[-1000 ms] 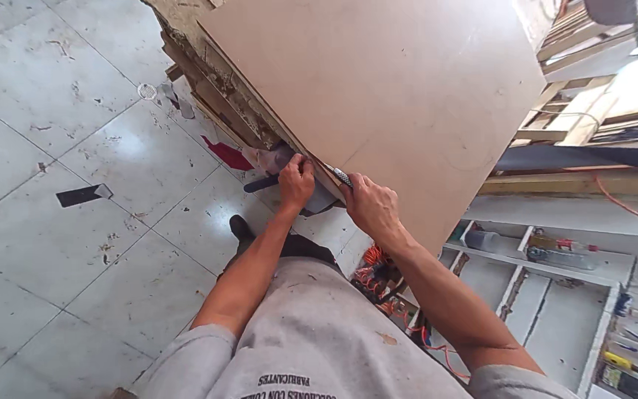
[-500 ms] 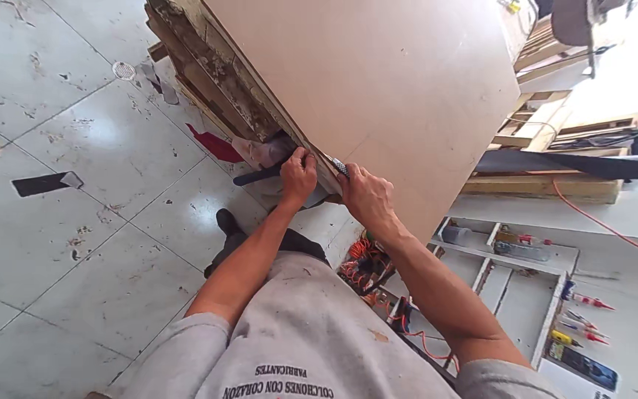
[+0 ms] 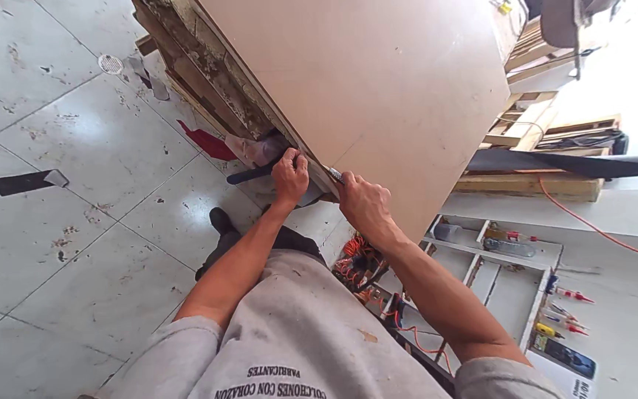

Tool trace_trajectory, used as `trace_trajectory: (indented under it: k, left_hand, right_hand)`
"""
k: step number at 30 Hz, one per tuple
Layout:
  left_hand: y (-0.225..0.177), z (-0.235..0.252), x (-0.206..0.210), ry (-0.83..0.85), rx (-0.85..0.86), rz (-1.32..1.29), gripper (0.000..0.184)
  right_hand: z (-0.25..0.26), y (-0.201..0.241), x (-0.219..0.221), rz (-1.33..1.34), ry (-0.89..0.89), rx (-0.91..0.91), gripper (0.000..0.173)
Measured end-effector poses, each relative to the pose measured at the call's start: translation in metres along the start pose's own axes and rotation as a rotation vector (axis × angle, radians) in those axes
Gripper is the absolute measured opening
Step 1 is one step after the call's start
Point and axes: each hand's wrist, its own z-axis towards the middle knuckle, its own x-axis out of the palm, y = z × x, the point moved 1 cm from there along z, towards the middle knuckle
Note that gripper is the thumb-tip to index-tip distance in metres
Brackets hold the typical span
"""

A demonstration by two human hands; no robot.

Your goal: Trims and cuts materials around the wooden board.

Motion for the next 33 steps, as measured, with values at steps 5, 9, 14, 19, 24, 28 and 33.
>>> trace_trajectory:
  k: [5, 9, 14, 19, 24, 28, 33]
  left_hand:
    - [-0.001, -0.001, -0.003, 0.032, 0.006, -0.024, 0.028]
    - [0.002, -0.004, -0.002, 0.018, 0.014, -0.053, 0.028]
    - [0.0, 0.002, -0.004, -0.001, -0.01, -0.082, 0.028]
    - [0.0, 0.005, -0.003, -0.031, -0.019, -0.096, 0.028]
    - [0.003, 0.007, -0.005, -0.046, -0.032, -0.104, 0.029]
    - [0.0, 0.007, -0.008, -0.054, -0.039, -0.076, 0.031]
    - [-0.005, 0.007, -0.011, -0.13, 0.017, -0.024, 0.031]
  right_hand:
    - [-0.013, -0.011, -0.006, 0.002, 0.064, 0.024, 0.031]
    - [-0.025, -0.016, 0.002, -0.039, 0.075, 0.038, 0.031]
    - [-0.045, -0.037, 0.011, -0.04, 0.102, 0.055, 0.034]
    - [-0.059, -0.045, 0.016, -0.04, 0.1, 0.073, 0.033]
    - [-0.084, -0.066, 0.028, -0.063, 0.119, 0.085, 0.035]
    - [-0.097, -0.076, 0.033, -0.055, 0.138, 0.101, 0.034]
    - [-0.122, -0.097, 0.053, -0.068, 0.165, 0.11, 0.038]
